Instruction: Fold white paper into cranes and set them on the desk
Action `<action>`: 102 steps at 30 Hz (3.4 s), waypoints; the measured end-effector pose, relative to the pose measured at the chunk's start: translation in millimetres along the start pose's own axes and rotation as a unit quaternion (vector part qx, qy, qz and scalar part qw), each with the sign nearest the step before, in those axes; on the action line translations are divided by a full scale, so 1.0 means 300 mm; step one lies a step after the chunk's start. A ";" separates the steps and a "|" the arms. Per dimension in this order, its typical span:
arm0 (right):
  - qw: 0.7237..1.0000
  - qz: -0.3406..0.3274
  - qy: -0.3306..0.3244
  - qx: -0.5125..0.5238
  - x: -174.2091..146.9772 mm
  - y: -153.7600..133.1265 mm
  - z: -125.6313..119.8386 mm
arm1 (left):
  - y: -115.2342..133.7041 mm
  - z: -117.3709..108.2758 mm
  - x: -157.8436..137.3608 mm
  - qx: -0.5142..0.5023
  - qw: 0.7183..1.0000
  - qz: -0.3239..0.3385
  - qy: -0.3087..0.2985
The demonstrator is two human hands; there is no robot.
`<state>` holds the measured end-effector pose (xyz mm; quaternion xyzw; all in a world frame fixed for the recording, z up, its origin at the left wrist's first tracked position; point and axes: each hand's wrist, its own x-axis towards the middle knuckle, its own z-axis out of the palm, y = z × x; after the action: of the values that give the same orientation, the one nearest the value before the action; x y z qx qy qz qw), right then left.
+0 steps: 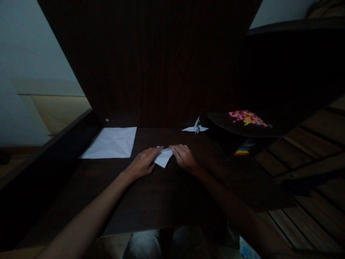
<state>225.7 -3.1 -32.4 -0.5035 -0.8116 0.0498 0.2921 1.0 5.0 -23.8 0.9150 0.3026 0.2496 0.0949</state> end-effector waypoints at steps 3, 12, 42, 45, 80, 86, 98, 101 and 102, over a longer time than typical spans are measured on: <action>1.000 0.002 0.011 0.010 0.000 -0.001 0.000 | -0.005 0.001 -0.001 0.006 1.000 0.003 0.004; 0.976 0.077 0.203 0.012 -0.006 -0.032 -0.046 | -0.006 -0.006 0.004 -0.101 0.985 -0.093 0.106; 0.878 0.116 0.034 0.464 -0.001 -0.033 0.007 | 0.020 0.010 0.039 -0.560 0.758 -0.314 0.111; 0.882 0.129 0.018 0.453 -0.001 -0.038 0.004 | 0.025 0.007 0.035 -0.570 0.759 -0.304 0.086; 0.860 0.171 -0.064 0.477 0.009 0.002 0.001 | -0.015 0.045 0.045 -0.548 0.741 -0.349 0.167; 0.878 0.147 -0.081 0.448 0.006 0.010 -0.009 | -0.002 0.035 0.052 -0.579 0.701 -0.369 0.195; 0.897 0.144 -0.063 0.414 0.004 -0.003 -0.010 | 0.010 0.012 0.050 -0.556 0.722 -0.390 0.133; 0.900 0.135 -0.054 0.411 0.005 -0.008 -0.014 | 0.012 0.002 0.051 -0.566 0.719 -0.381 0.134; 0.900 0.133 -0.052 0.413 0.005 -0.010 -0.016 | 0.012 0.000 0.051 -0.568 0.719 -0.378 0.134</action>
<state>225.5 -4.1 -26.6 -0.4377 -0.6577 0.4449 0.4218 13.5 11.3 -16.6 0.4565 0.4342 0.4381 0.6412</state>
